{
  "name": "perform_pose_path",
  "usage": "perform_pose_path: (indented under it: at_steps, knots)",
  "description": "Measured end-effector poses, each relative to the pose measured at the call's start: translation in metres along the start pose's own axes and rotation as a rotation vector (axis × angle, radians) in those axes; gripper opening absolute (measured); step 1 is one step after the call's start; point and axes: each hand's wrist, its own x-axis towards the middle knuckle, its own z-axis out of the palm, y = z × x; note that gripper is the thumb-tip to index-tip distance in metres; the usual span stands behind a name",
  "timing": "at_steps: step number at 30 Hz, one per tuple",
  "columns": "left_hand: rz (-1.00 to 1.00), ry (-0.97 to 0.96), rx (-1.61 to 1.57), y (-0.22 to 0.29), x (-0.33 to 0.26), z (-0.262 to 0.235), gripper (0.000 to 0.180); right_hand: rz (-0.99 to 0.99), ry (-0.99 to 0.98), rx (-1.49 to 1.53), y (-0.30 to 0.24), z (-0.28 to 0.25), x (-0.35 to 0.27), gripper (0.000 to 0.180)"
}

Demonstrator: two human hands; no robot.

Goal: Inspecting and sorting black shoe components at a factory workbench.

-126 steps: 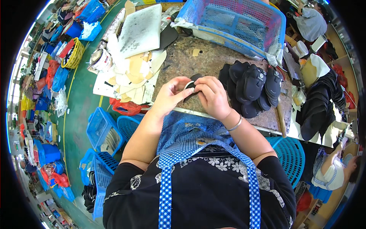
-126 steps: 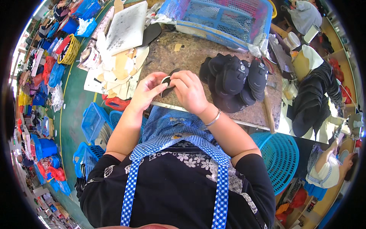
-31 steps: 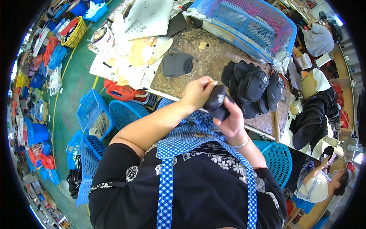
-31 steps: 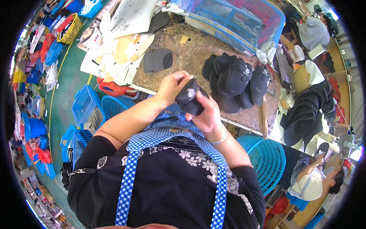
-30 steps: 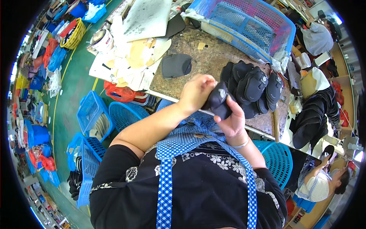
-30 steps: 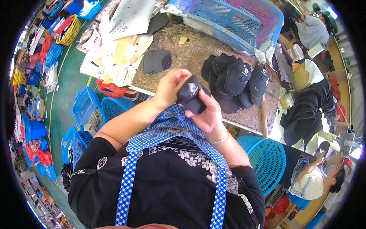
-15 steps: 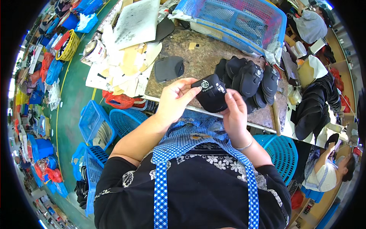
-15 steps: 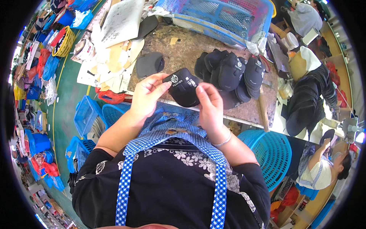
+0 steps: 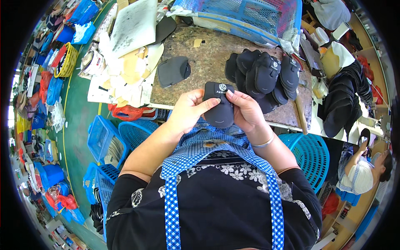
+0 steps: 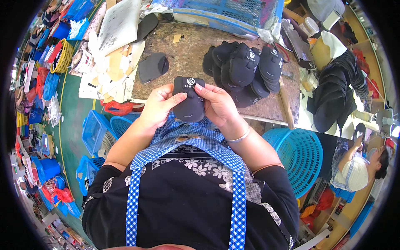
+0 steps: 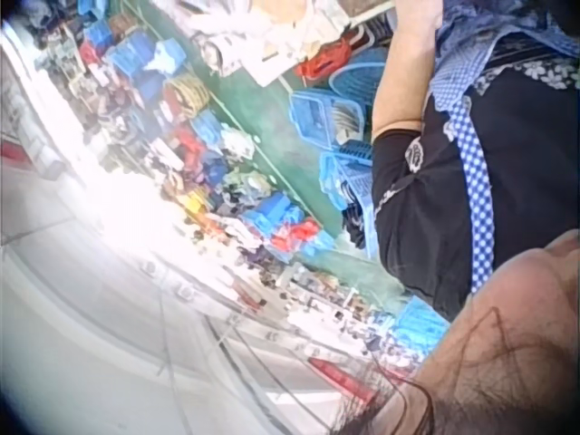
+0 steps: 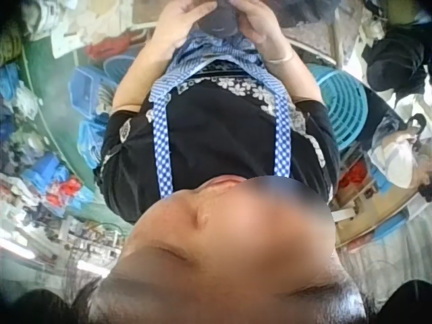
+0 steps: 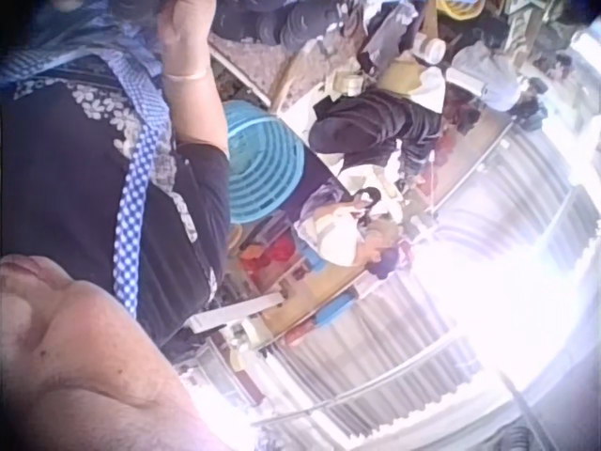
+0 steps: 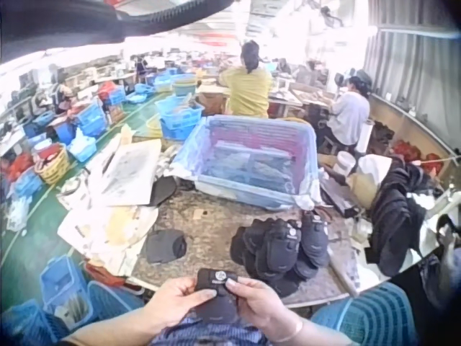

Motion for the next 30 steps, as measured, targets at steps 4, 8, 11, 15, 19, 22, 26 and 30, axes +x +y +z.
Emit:
perform_pose_path:
  at_steps: [4, 8, 11, 15, 19, 22, 26, 30]
  knots:
    - [0.021, 0.165, 0.623, -0.001, -0.002, 0.0, 0.021, -0.028, 0.065, 0.054, 0.005, -0.005, 0.002, 0.022]
    - [0.047, 0.052, 0.259, -0.005, 0.002, 0.0, 0.022, -0.054, 0.033, 0.022, 0.004, -0.007, 0.001, 0.021]
    - [-0.1, -0.073, -0.253, -0.004, -0.001, 0.003, 0.023, -0.075, 0.034, 0.084, 0.005, -0.011, 0.001, 0.017]
    - [-0.054, -0.074, -0.231, -0.009, -0.001, 0.005, 0.023, -0.066, 0.068, 0.126, 0.004, -0.01, -0.002, 0.015]
    - [0.296, 0.139, 0.91, -0.014, -0.006, -0.008, 0.017, -0.096, 0.049, 0.057, 0.0, -0.012, -0.006, 0.018]
    - [0.373, 0.143, 0.854, -0.01, -0.008, 0.001, 0.024, -0.323, 0.224, -0.372, -0.007, -0.001, -0.013, 0.022]
    - [0.438, 0.347, 0.785, -0.012, 0.011, -0.032, 0.021, -0.883, 0.364, -0.556, -0.055, -0.01, -0.02, 0.031]
    - [0.746, 0.908, 1.5, 0.01, 0.031, -0.084, 0.04, -0.961, 0.908, -1.198, -0.091, -0.045, -0.021, 0.04]
